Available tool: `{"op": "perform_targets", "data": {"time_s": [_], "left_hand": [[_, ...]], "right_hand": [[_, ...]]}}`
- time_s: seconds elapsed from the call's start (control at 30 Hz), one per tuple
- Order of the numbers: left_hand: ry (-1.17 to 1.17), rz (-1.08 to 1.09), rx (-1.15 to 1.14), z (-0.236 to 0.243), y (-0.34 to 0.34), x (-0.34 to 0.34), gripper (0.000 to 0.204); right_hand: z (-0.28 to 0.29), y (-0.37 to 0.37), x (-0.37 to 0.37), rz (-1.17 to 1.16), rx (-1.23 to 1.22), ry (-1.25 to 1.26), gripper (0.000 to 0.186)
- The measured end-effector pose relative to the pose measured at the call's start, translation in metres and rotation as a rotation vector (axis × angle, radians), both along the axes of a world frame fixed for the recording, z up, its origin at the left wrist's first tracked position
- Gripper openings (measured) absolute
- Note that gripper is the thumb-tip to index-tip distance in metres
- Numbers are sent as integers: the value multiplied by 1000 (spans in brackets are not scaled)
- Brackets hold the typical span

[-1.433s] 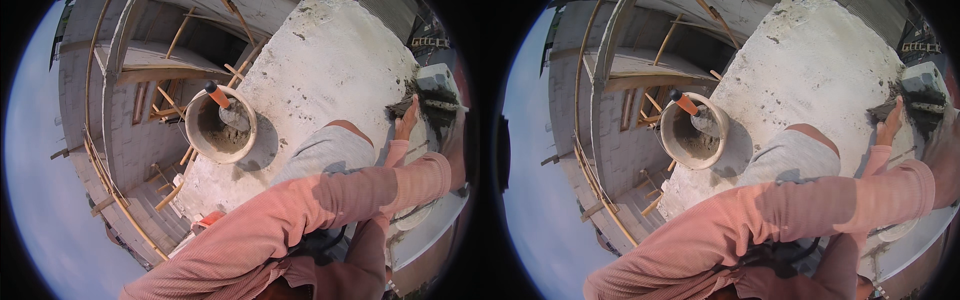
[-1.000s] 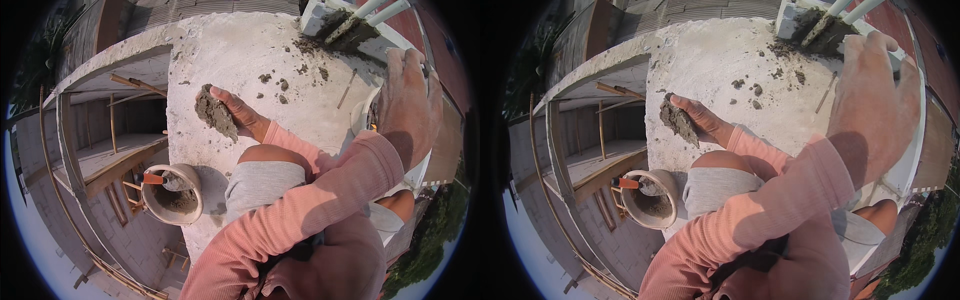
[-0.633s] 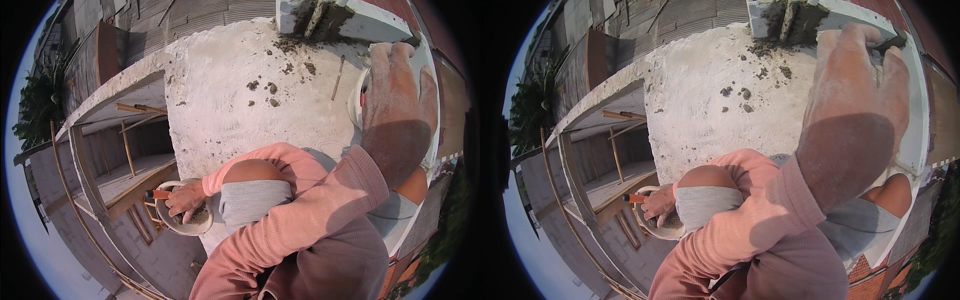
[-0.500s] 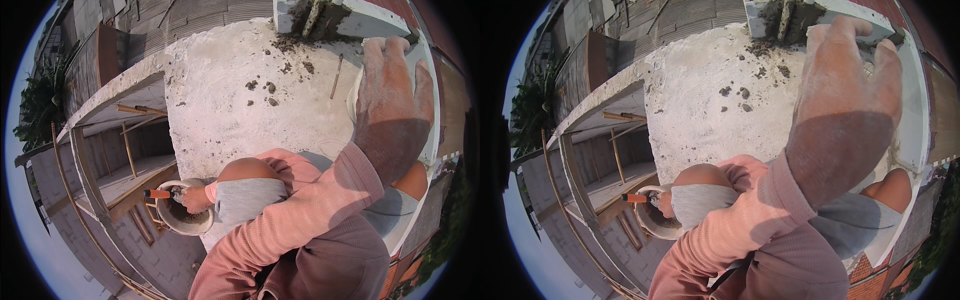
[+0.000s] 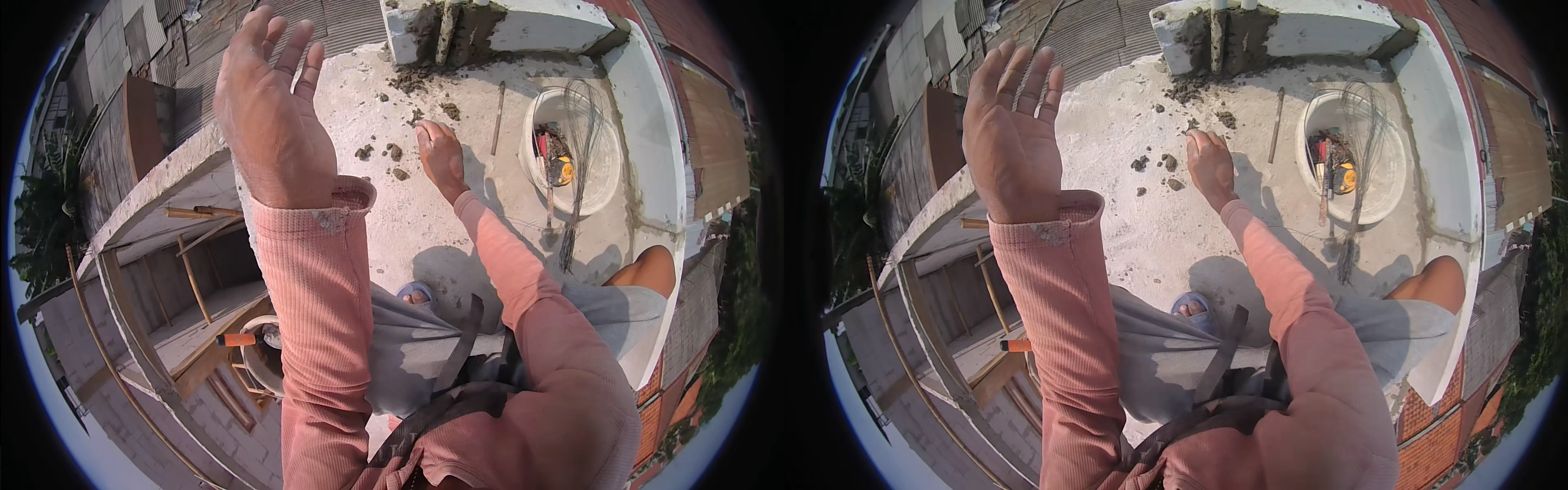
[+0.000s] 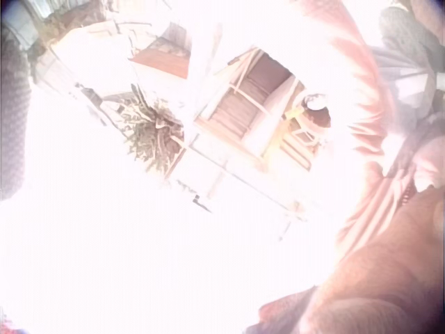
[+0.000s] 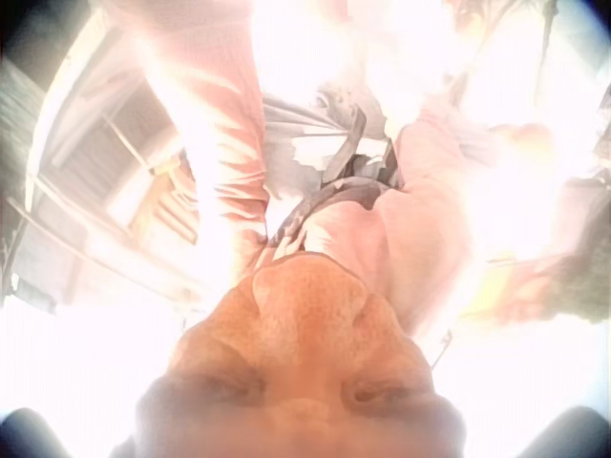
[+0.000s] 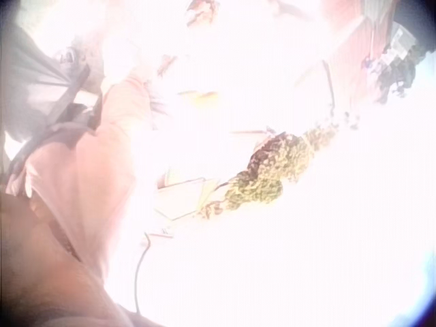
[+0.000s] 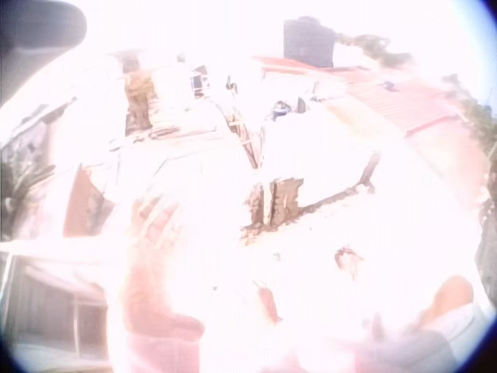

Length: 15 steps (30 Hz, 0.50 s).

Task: The person applies cement to a brick structure using a trowel while squatting on a concrete roof.

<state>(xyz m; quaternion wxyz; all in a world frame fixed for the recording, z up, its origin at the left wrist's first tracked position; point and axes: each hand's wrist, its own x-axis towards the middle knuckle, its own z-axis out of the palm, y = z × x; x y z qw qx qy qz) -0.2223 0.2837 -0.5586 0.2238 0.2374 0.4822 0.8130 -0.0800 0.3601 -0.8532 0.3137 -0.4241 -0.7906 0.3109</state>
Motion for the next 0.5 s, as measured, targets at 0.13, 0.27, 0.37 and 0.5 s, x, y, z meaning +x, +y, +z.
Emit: {"op": "perform_targets", "data": {"time_s": [0.13, 0.27, 0.37, 0.5], "left_hand": [[-83, 24, -57, -16, -1, 0, 48], [-125, -24, -81, -27, 5, 5, 43], [-85, -56, -68, -47, -5, -5, 43], [-176, -36, -101, -53, -3, -6, 44]], "right_hand": [[-30, 72, 0, -171, 25, -182, 34], [-63, 101, -37, -495, 225, -347, 40], [-59, 97, -62, -211, 64, -96, 40], [-52, 112, -86, -222, 189, -187, 42]]}}
